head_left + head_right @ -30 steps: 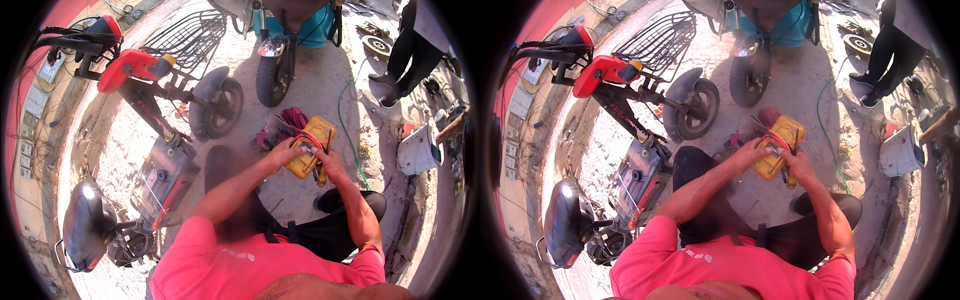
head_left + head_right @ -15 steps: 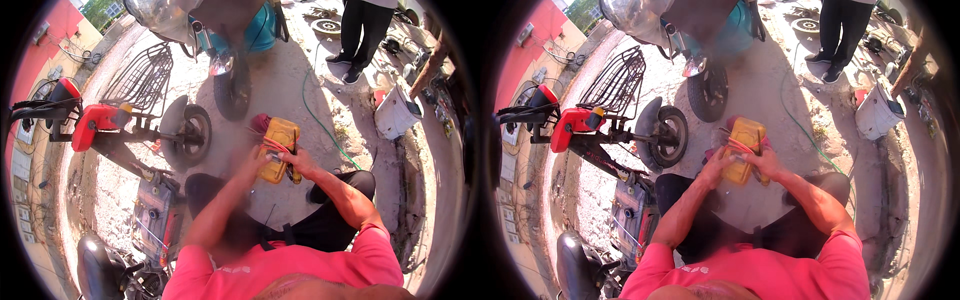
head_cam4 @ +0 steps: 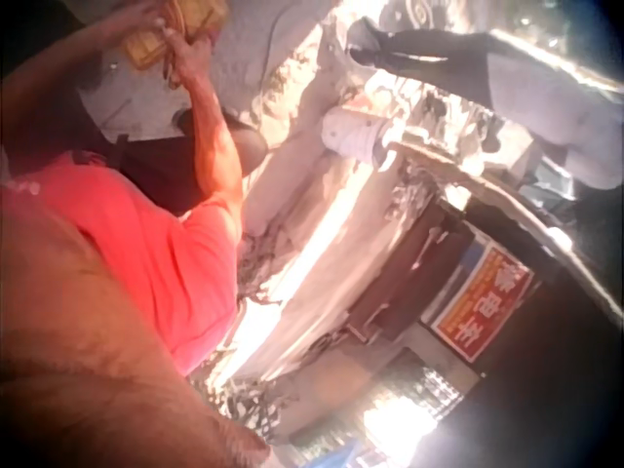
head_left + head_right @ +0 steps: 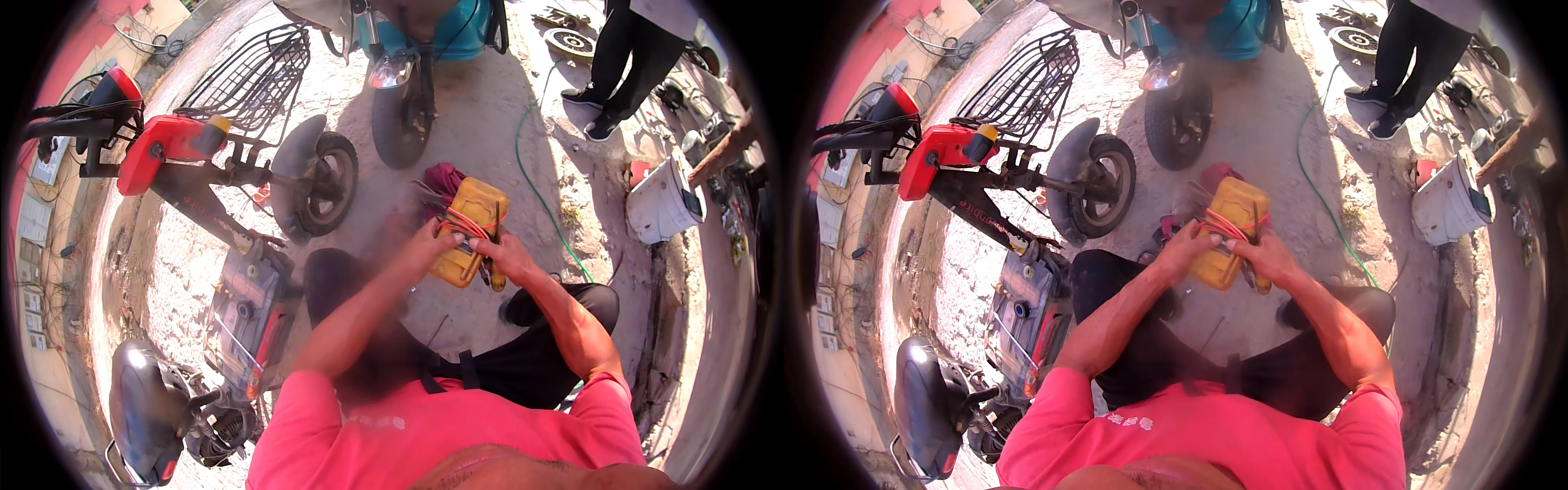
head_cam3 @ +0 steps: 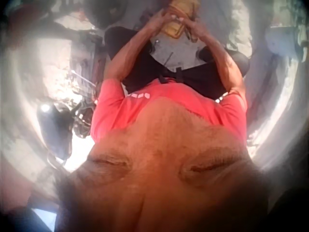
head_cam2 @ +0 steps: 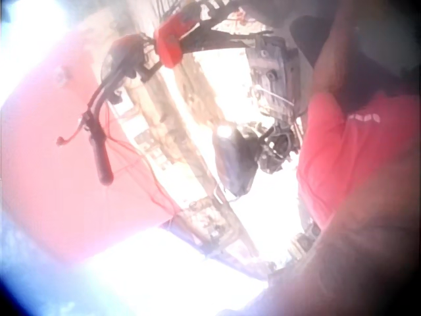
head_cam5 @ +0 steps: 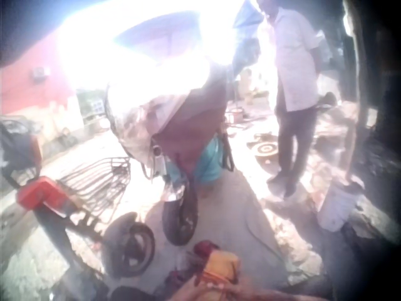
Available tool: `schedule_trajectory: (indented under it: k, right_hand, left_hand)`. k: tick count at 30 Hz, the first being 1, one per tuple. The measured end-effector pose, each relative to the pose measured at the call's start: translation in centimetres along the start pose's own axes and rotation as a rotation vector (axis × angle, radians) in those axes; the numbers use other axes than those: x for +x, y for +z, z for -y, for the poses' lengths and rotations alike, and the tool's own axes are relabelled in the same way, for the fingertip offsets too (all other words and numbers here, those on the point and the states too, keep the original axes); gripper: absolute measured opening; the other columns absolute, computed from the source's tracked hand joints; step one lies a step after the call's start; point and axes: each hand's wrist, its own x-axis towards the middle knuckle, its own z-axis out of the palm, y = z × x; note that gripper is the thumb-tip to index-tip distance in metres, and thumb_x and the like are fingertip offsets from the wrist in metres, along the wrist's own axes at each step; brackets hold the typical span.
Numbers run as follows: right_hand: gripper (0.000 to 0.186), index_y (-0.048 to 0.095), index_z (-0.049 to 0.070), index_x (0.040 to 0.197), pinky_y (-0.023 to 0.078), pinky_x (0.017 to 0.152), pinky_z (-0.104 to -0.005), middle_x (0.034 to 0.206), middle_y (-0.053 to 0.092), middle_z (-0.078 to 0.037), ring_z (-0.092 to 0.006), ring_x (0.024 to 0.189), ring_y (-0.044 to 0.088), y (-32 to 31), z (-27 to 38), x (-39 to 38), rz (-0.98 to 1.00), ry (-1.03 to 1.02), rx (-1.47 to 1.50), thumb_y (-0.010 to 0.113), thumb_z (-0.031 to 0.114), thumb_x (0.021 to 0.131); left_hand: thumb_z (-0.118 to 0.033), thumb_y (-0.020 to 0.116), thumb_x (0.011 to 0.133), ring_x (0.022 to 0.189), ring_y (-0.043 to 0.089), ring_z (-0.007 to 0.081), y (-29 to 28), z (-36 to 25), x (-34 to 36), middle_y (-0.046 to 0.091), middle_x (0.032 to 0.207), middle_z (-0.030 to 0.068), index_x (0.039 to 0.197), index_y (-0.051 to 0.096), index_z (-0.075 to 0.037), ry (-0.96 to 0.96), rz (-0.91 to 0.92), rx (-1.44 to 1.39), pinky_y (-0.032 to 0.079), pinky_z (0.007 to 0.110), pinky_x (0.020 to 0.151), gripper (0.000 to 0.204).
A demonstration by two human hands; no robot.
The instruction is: The person uses a multimeter to test a component, winds a cord around the multimeter, puts it away into a pink bag, and then handles a small cylindrical part.
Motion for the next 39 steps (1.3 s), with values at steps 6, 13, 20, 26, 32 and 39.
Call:
schedule_trajectory:
  k: [6,13,20,26,32,39]
  right_hand:
    - [0.051,0.06,0.006,0.13,0.047,0.067,-0.0259,0.099,0.065,0.0,-0.0076,0.079,0.057,0.2,-0.7,0.3,0.004,0.011,0.066,0.074,0.032,0.088]
    - [0.061,0.052,0.004,0.138,0.047,0.066,-0.0248,0.105,0.064,-0.001,-0.0077,0.08,0.056,0.0,-2.4,1.5,0.07,-0.073,0.243,0.074,0.03,0.088]
    - [0.054,0.056,0.003,0.136,0.048,0.062,-0.0249,0.102,0.065,-0.003,-0.0095,0.075,0.058,-0.1,-2.2,1.5,0.06,-0.134,0.361,0.07,0.029,0.091]
    - [0.033,0.065,0.002,0.122,0.048,0.061,-0.0253,0.098,0.07,-0.004,-0.0102,0.068,0.058,-0.3,-3.6,1.9,0.041,-0.049,0.293,0.065,0.024,0.097]
    - [0.029,0.067,0.002,0.119,0.049,0.062,-0.0251,0.094,0.071,-0.004,-0.0113,0.078,0.066,0.4,-2.9,1.4,0.123,-0.024,0.241,0.063,0.024,0.099]
    - [0.036,0.064,0.002,0.122,0.05,0.064,-0.0284,0.099,0.07,-0.005,-0.0135,0.083,0.067,0.2,-2.8,2.1,0.24,-0.012,0.416,0.061,0.03,0.098]
  left_hand:
    - [-0.02,0.072,0.088,0.116,0.058,0.0185,0.0,-0.4,-0.3,0.058,0.126,0.0105,0.136,0.046,0.001,0.041,0.008,0.008,0.048,0.036,0.1,0.058]
    - [-0.022,0.076,0.082,0.119,0.057,0.0203,-0.5,-1.2,-0.3,0.057,0.128,0.0118,0.139,0.043,0.001,0.094,0.017,-0.009,0.047,0.038,0.103,0.07]
    - [-0.018,0.071,0.084,0.118,0.062,0.0274,-1.3,-3.6,-1.0,0.06,0.128,0.0139,0.139,0.043,-0.001,0.241,0.055,-0.343,0.051,0.043,0.101,0.064]
    - [-0.022,0.069,0.088,0.119,0.062,0.0315,-2.5,-4.2,-2.1,0.059,0.134,0.0149,0.142,0.045,-0.003,0.301,0.137,-0.537,0.05,0.048,0.104,0.062]
    - [-0.024,0.071,0.087,0.121,0.06,0.0328,-3.8,-3.2,-2.3,0.06,0.133,0.0148,0.14,0.049,-0.003,0.354,0.082,-0.593,0.049,0.048,0.105,0.061]
    - [-0.029,0.072,0.086,0.116,0.064,0.0351,-6.5,-2.6,-2.1,0.06,0.132,0.0181,0.141,0.049,-0.002,0.342,0.002,-0.614,0.054,0.051,0.098,0.065]
